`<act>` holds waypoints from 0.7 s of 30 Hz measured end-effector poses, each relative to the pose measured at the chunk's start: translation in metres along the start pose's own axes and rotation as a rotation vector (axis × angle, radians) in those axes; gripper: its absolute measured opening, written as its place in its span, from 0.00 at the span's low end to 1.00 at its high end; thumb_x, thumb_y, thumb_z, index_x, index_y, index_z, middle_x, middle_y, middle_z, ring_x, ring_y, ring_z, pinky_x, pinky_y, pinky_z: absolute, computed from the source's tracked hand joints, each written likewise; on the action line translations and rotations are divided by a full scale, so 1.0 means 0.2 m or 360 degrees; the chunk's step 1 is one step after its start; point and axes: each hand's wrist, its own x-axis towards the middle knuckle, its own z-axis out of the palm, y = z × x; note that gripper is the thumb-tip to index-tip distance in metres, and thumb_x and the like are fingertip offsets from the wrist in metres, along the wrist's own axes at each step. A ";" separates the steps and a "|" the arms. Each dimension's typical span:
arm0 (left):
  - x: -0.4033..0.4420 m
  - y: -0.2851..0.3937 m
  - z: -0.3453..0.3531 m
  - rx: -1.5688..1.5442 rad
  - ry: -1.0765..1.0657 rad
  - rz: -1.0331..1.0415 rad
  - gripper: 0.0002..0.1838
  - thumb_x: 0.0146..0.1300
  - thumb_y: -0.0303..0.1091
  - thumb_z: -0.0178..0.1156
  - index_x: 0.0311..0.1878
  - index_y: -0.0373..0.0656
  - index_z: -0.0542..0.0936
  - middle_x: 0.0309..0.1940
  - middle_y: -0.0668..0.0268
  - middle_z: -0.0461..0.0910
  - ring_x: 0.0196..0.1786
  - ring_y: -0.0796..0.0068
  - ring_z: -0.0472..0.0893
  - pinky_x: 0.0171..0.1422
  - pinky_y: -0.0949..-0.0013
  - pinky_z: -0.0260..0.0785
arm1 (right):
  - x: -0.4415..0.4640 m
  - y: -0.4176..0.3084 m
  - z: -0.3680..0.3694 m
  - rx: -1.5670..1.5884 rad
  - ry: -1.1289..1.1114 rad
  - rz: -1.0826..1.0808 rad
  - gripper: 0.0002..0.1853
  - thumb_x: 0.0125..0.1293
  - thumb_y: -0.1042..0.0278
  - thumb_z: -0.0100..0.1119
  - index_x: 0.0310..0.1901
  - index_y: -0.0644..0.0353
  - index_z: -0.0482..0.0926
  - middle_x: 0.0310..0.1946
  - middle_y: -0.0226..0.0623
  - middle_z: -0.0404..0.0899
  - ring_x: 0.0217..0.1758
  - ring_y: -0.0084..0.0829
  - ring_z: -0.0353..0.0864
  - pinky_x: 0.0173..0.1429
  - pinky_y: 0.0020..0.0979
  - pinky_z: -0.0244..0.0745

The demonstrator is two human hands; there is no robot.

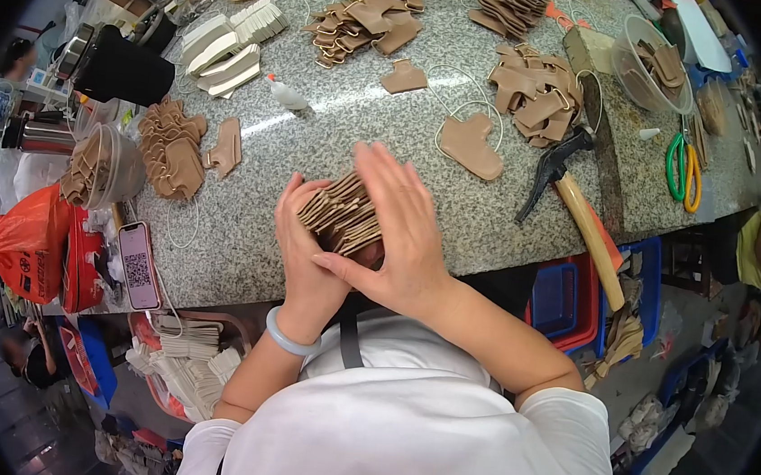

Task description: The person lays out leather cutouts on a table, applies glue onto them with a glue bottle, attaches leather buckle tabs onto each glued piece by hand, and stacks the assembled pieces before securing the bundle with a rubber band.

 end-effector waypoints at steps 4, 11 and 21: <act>0.00 0.00 0.02 0.0005 0.0051 -0.0045 0.46 0.54 0.44 0.83 0.71 0.40 0.68 0.69 0.55 0.73 0.82 0.41 0.63 0.82 0.39 0.54 | -0.01 0.02 0.00 0.0022 -0.0007 0.0158 0.62 0.57 0.42 0.84 0.83 0.71 0.59 0.84 0.63 0.57 0.86 0.60 0.60 0.85 0.53 0.59; 0.00 0.00 0.01 -0.0112 0.0048 -0.0079 0.53 0.52 0.45 0.83 0.77 0.38 0.65 0.70 0.50 0.71 0.78 0.46 0.67 0.81 0.44 0.57 | -0.03 0.01 0.03 0.0107 -0.0097 -0.0007 0.66 0.60 0.35 0.79 0.85 0.72 0.51 0.85 0.64 0.54 0.88 0.61 0.57 0.87 0.57 0.52; 0.03 0.00 0.02 -0.0243 0.0054 -0.0165 0.54 0.47 0.38 0.85 0.76 0.39 0.65 0.70 0.50 0.71 0.78 0.46 0.67 0.81 0.43 0.56 | 0.02 0.06 0.01 0.0296 -0.0230 -0.0090 0.75 0.58 0.27 0.75 0.87 0.70 0.37 0.86 0.61 0.53 0.88 0.60 0.55 0.87 0.69 0.41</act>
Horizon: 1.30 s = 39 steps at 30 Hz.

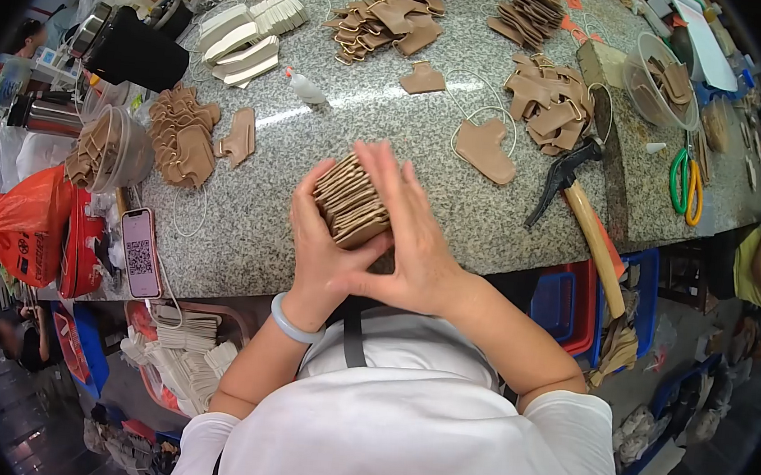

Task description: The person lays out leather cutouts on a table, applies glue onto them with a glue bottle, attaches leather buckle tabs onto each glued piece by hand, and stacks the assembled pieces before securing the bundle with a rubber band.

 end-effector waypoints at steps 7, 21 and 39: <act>-0.01 -0.01 0.00 0.0018 -0.0033 -0.0072 0.55 0.46 0.40 0.87 0.76 0.41 0.66 0.71 0.51 0.71 0.76 0.47 0.70 0.81 0.46 0.59 | -0.02 -0.03 0.00 -0.0305 -0.0071 0.0001 0.75 0.59 0.30 0.77 0.87 0.70 0.37 0.86 0.56 0.56 0.90 0.57 0.53 0.88 0.67 0.39; -0.01 0.00 0.02 0.0124 0.0020 -0.0029 0.49 0.52 0.39 0.86 0.74 0.40 0.70 0.69 0.49 0.74 0.75 0.44 0.72 0.80 0.45 0.59 | -0.09 -0.02 -0.11 -0.0527 0.0384 -0.0200 0.23 0.53 0.55 0.86 0.50 0.44 0.88 0.68 0.34 0.81 0.75 0.46 0.76 0.82 0.63 0.60; 0.00 0.02 0.02 0.0192 0.0055 0.0057 0.47 0.50 0.41 0.86 0.70 0.40 0.70 0.65 0.52 0.76 0.75 0.45 0.73 0.82 0.41 0.57 | -0.10 -0.01 -0.08 -0.0394 0.0352 -0.0231 0.22 0.51 0.65 0.87 0.40 0.50 0.79 0.55 0.34 0.87 0.56 0.39 0.88 0.72 0.54 0.74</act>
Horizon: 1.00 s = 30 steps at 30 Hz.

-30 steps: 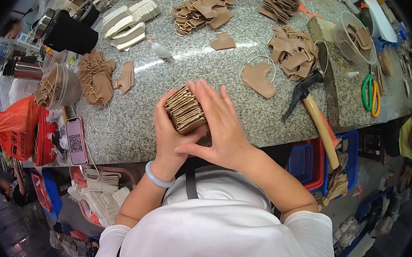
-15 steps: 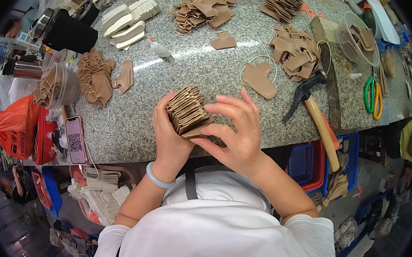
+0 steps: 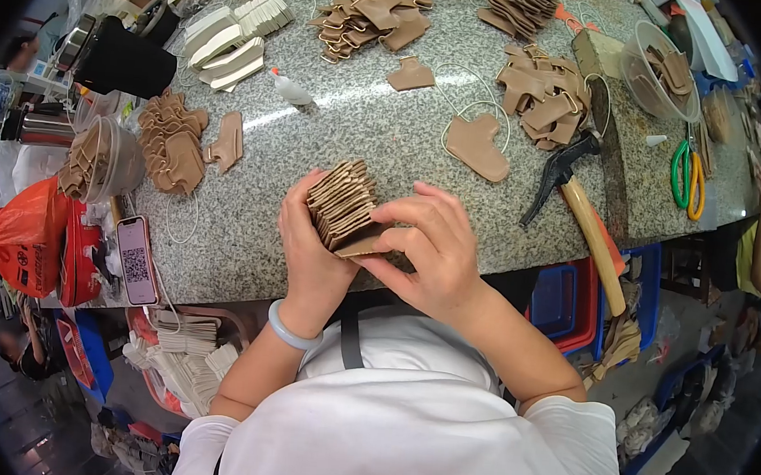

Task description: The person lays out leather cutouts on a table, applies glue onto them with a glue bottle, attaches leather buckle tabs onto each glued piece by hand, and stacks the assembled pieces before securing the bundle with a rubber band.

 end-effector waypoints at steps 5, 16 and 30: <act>0.00 -0.02 0.00 0.0045 -0.0013 0.0077 0.50 0.50 0.43 0.87 0.73 0.40 0.68 0.68 0.51 0.74 0.72 0.46 0.74 0.78 0.47 0.61 | 0.02 0.00 0.01 0.0014 0.0028 -0.0046 0.23 0.49 0.66 0.86 0.41 0.52 0.78 0.56 0.35 0.87 0.54 0.39 0.87 0.62 0.43 0.77; 0.00 -0.02 0.00 0.0056 0.0001 0.0098 0.50 0.51 0.43 0.87 0.73 0.40 0.68 0.67 0.52 0.75 0.72 0.46 0.74 0.78 0.46 0.61 | 0.01 0.00 0.01 0.0026 0.0066 -0.0102 0.23 0.50 0.67 0.87 0.43 0.52 0.79 0.54 0.35 0.87 0.54 0.40 0.87 0.57 0.42 0.77; 0.00 -0.01 0.00 0.0031 0.0023 0.0056 0.46 0.52 0.42 0.85 0.71 0.40 0.70 0.65 0.50 0.76 0.74 0.45 0.73 0.82 0.38 0.56 | -0.02 -0.04 0.03 0.0242 0.0088 0.0151 0.21 0.52 0.74 0.87 0.42 0.59 0.81 0.58 0.46 0.81 0.49 0.35 0.87 0.49 0.32 0.88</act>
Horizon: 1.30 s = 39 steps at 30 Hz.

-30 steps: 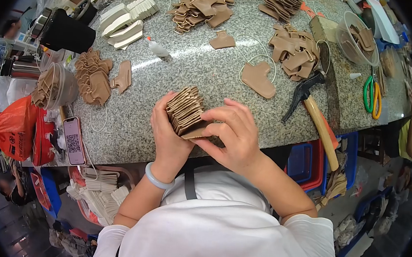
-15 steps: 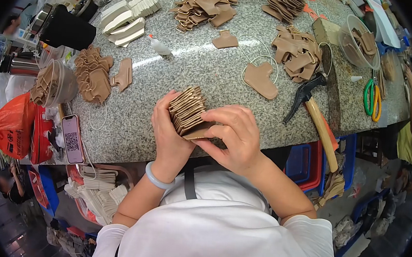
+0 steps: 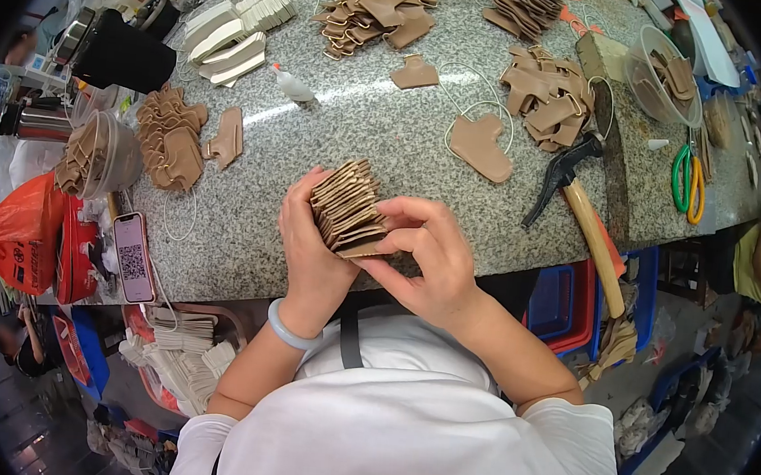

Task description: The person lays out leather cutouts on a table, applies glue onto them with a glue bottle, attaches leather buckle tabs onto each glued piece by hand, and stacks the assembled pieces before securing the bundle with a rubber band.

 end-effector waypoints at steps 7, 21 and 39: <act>0.00 0.00 0.00 0.0036 -0.0010 0.0045 0.48 0.51 0.40 0.86 0.72 0.40 0.69 0.66 0.51 0.76 0.72 0.46 0.74 0.78 0.46 0.61 | 0.01 -0.01 -0.03 -0.0113 -0.0077 0.0014 0.21 0.52 0.75 0.87 0.40 0.59 0.79 0.58 0.45 0.81 0.54 0.41 0.87 0.56 0.38 0.87; 0.00 -0.01 0.00 0.0051 -0.0020 0.0042 0.48 0.50 0.43 0.86 0.71 0.40 0.69 0.66 0.54 0.76 0.74 0.46 0.74 0.78 0.45 0.62 | 0.01 0.00 0.01 0.0102 0.0008 0.0044 0.22 0.52 0.75 0.87 0.41 0.59 0.78 0.57 0.47 0.80 0.60 0.45 0.86 0.60 0.42 0.86; 0.00 -0.01 -0.01 0.0036 -0.0032 0.0040 0.47 0.52 0.47 0.86 0.70 0.41 0.71 0.65 0.55 0.77 0.74 0.45 0.74 0.79 0.44 0.62 | 0.02 0.00 0.00 0.0088 -0.0078 0.0109 0.21 0.51 0.75 0.86 0.39 0.58 0.78 0.64 0.50 0.78 0.64 0.45 0.84 0.60 0.38 0.84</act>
